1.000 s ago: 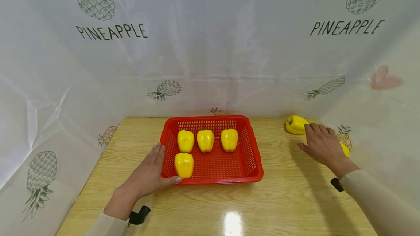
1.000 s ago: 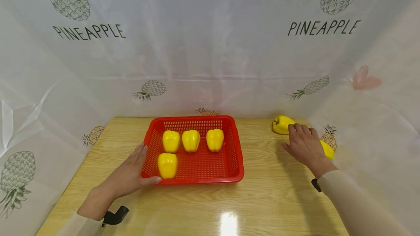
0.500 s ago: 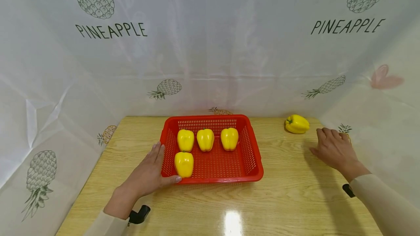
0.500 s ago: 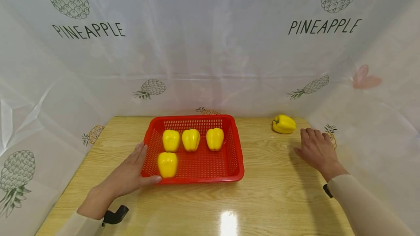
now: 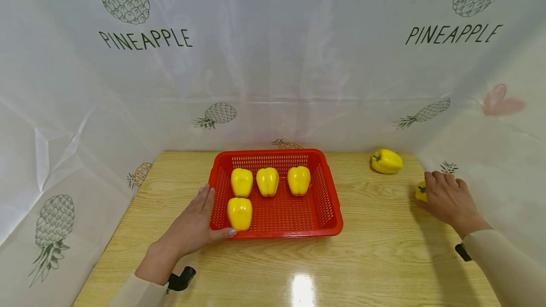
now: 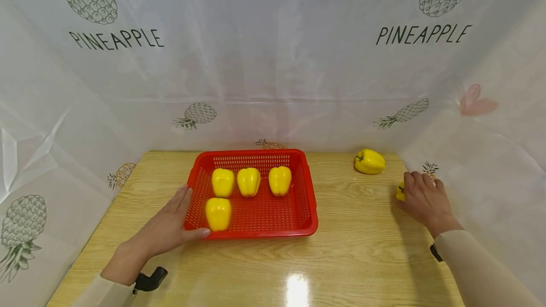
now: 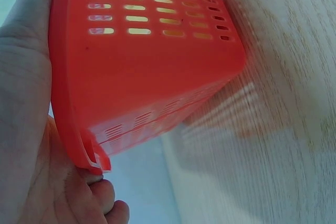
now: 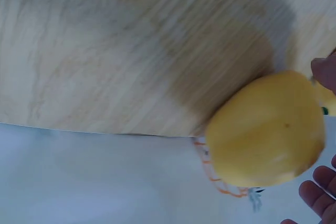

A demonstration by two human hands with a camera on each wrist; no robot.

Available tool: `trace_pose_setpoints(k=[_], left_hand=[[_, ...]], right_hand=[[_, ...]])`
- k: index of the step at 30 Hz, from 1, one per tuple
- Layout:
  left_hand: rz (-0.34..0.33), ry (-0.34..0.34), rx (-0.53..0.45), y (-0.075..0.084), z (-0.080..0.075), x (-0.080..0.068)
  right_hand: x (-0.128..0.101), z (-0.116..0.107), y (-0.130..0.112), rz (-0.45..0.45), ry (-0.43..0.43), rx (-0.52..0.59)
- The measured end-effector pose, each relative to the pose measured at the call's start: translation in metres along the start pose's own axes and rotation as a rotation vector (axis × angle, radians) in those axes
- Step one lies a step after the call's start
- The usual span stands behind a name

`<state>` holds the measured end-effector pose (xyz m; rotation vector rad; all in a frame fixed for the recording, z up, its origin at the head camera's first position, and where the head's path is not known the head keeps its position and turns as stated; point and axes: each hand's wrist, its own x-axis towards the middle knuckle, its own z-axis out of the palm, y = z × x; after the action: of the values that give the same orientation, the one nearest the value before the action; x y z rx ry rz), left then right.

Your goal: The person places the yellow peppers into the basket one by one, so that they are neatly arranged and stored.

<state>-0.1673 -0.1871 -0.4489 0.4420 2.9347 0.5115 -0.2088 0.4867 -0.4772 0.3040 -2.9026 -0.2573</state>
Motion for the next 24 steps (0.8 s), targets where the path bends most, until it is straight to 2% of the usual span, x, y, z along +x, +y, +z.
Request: trace_pose_setpoints(k=[11, 19, 24], left_hand=[[0.001, -0.007, 0.004, 0.002, -0.002, -0.001], [0.000, -0.010, 0.002, 0.001, -0.001, -0.001], [-0.003, -0.010, 0.006, 0.002, -0.002, -0.001]], right_hand=[[-0.012, 0.014, 0.011, 0.024, -0.034, 0.025], [-0.013, 0.017, 0.011, 0.070, -0.071, 0.095], [-0.013, 0.015, 0.008, 0.086, -0.041, 0.095]])
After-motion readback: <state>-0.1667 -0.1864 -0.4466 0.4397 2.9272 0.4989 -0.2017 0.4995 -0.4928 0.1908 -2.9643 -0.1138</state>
